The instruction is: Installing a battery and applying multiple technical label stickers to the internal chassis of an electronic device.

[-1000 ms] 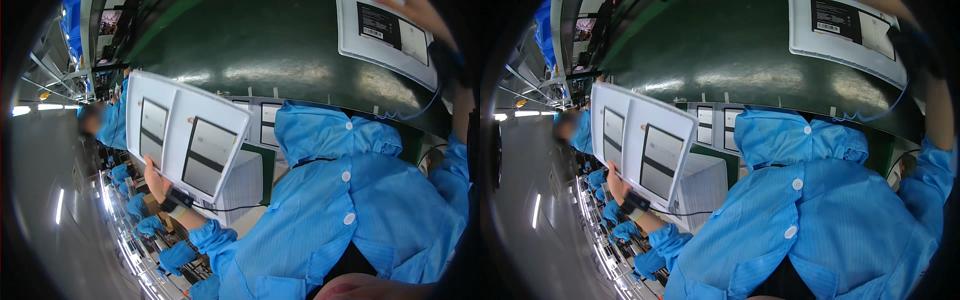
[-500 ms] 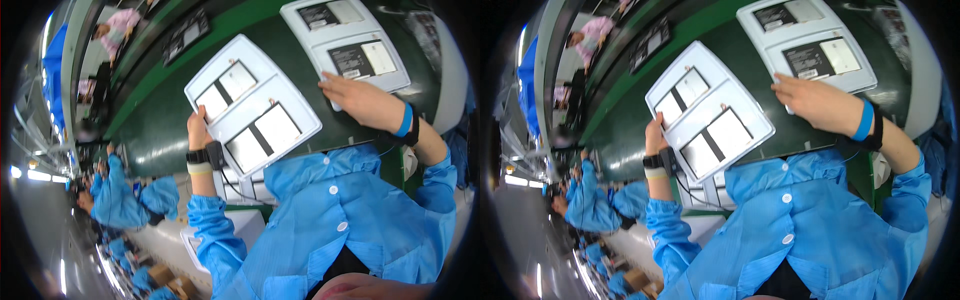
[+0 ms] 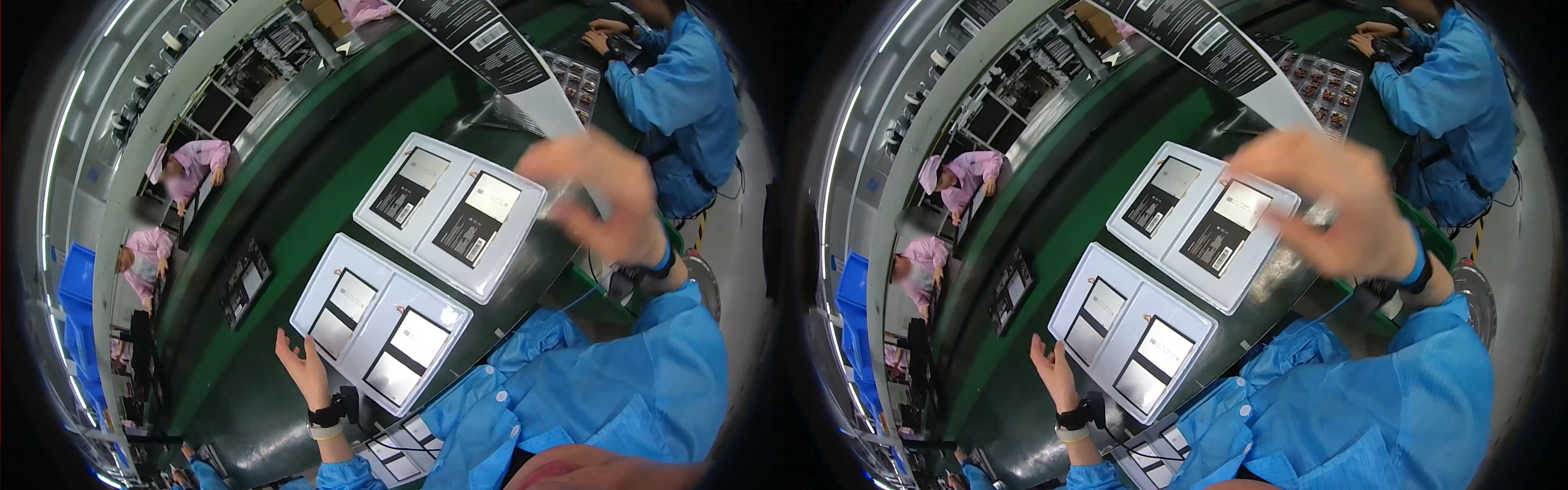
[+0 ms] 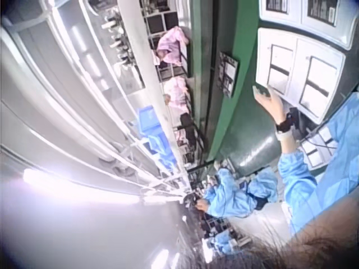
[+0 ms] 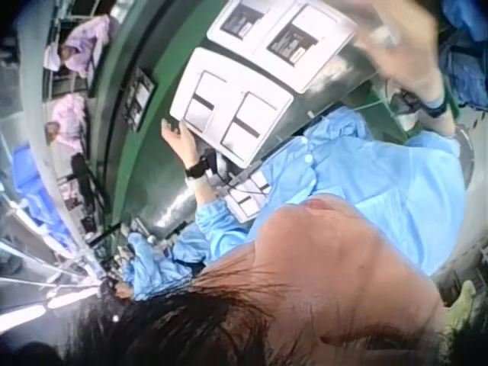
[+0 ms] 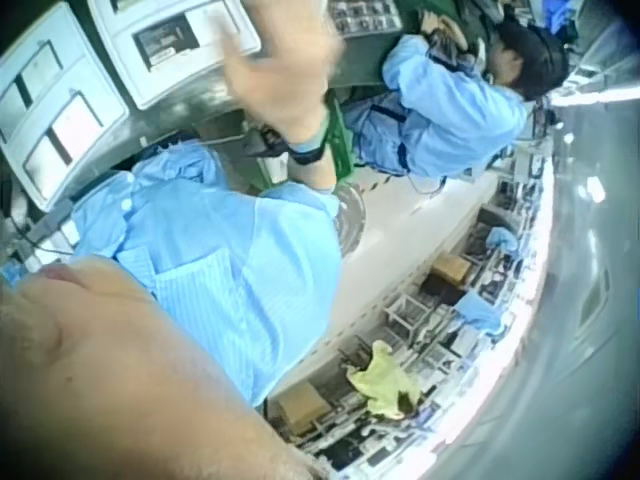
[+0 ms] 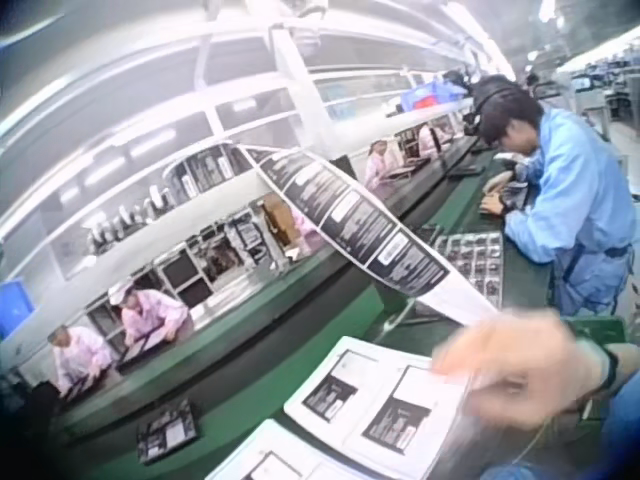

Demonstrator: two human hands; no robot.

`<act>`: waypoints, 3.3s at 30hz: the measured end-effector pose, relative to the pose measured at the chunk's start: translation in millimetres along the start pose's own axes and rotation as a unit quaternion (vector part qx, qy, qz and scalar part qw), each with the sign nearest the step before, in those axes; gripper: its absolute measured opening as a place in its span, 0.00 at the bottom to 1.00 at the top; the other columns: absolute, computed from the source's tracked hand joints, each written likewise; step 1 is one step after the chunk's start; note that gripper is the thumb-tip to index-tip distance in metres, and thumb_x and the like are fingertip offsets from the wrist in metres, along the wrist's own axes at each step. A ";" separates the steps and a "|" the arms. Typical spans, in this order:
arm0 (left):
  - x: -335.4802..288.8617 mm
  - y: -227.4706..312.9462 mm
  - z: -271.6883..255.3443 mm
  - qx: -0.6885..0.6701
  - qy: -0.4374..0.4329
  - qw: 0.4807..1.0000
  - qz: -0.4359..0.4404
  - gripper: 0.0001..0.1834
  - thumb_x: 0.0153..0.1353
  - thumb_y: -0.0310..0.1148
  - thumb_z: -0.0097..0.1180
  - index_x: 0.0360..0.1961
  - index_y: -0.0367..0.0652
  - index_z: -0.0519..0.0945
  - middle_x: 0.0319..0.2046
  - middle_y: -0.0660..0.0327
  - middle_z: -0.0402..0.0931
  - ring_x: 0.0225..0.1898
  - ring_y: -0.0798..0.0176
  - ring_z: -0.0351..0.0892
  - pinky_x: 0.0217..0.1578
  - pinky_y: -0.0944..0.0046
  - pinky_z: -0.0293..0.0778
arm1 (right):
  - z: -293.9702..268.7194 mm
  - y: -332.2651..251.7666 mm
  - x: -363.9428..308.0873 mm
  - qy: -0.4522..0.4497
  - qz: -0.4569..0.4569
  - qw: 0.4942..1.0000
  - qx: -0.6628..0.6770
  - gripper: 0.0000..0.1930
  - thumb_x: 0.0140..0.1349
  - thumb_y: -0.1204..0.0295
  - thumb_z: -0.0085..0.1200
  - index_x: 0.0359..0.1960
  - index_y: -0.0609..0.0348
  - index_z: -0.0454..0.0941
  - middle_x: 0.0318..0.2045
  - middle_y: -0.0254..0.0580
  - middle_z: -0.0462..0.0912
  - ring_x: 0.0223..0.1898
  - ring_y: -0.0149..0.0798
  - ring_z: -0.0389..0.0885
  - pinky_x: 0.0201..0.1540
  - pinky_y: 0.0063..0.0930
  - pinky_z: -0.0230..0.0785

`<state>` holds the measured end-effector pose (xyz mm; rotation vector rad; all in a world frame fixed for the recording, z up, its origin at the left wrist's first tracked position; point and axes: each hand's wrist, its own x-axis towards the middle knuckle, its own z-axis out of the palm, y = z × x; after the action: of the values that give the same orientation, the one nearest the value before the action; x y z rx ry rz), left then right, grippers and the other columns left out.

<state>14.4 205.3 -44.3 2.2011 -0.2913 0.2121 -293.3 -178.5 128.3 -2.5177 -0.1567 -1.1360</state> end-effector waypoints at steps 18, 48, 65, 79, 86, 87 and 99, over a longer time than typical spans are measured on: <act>-28.7 352.9 119.4 -0.231 -0.111 0.789 0.558 0.15 0.57 0.23 0.65 0.46 0.37 0.80 0.43 0.56 0.81 0.44 0.58 0.82 0.45 0.62 0.78 | 7.1 62.1 21.9 0.118 0.194 0.969 0.100 0.07 0.65 0.75 0.60 0.40 0.68 0.80 0.31 0.35 0.84 0.34 0.23 0.81 0.41 0.21 0.74; 20.3 312.9 98.0 -0.406 -0.217 0.852 0.249 0.11 0.67 0.26 0.61 0.47 0.30 0.82 0.36 0.56 0.85 0.30 0.67 0.84 0.31 0.71 0.78 | 10.1 58.0 37.6 0.135 0.133 0.972 0.137 0.07 0.64 0.78 0.60 0.42 0.66 0.85 0.35 0.39 0.86 0.37 0.28 0.83 0.43 0.23 0.75; -0.7 149.6 34.2 -0.181 -0.069 0.824 0.532 0.18 0.47 0.11 0.64 0.39 0.39 0.88 0.43 0.53 0.87 0.38 0.58 0.88 0.35 0.68 0.84 | 132.6 14.4 48.2 -0.160 0.179 0.925 0.296 0.11 0.66 0.73 0.59 0.46 0.67 0.81 0.42 0.44 0.84 0.42 0.37 0.83 0.46 0.27 0.77; 55.2 81.2 8.1 -0.031 -0.187 0.892 0.410 0.20 0.49 0.20 0.71 0.45 0.38 0.84 0.44 0.54 0.84 0.43 0.55 0.84 0.45 0.63 0.80 | 226.3 31.4 69.1 -0.326 0.290 0.845 0.310 0.06 0.62 0.75 0.63 0.35 0.63 0.80 0.28 0.33 0.81 0.29 0.23 0.78 0.35 0.18 0.72; 77.6 8.4 7.7 0.146 -0.288 0.908 0.266 0.37 0.36 0.40 0.82 0.48 0.37 0.80 0.43 0.54 0.78 0.45 0.53 0.79 0.47 0.58 0.76 | 223.5 23.4 77.4 -0.264 0.161 0.931 0.196 0.05 0.63 0.77 0.61 0.34 0.63 0.76 0.30 0.33 0.79 0.30 0.25 0.76 0.36 0.20 0.69; 78.1 6.8 11.3 0.143 -0.289 0.909 0.264 0.37 0.36 0.40 0.82 0.48 0.37 0.80 0.43 0.54 0.78 0.45 0.53 0.79 0.47 0.58 0.76 | 222.4 20.7 79.3 -0.257 0.159 0.928 0.219 0.05 0.63 0.77 0.61 0.34 0.63 0.77 0.30 0.32 0.79 0.31 0.24 0.76 0.37 0.19 0.70; 89.6 7.5 55.2 0.078 -0.313 0.915 0.241 0.39 0.37 0.49 0.82 0.39 0.30 0.74 0.35 0.49 0.76 0.41 0.45 0.78 0.45 0.55 0.75 | 284.2 30.5 77.2 -0.293 0.354 0.817 0.349 0.06 0.63 0.73 0.64 0.35 0.62 0.81 0.28 0.29 0.81 0.30 0.18 0.76 0.34 0.12 0.67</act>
<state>100.7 144.9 -48.7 2.2672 -1.2133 -0.2265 -35.0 -103.1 4.8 -1.8688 0.1750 0.0412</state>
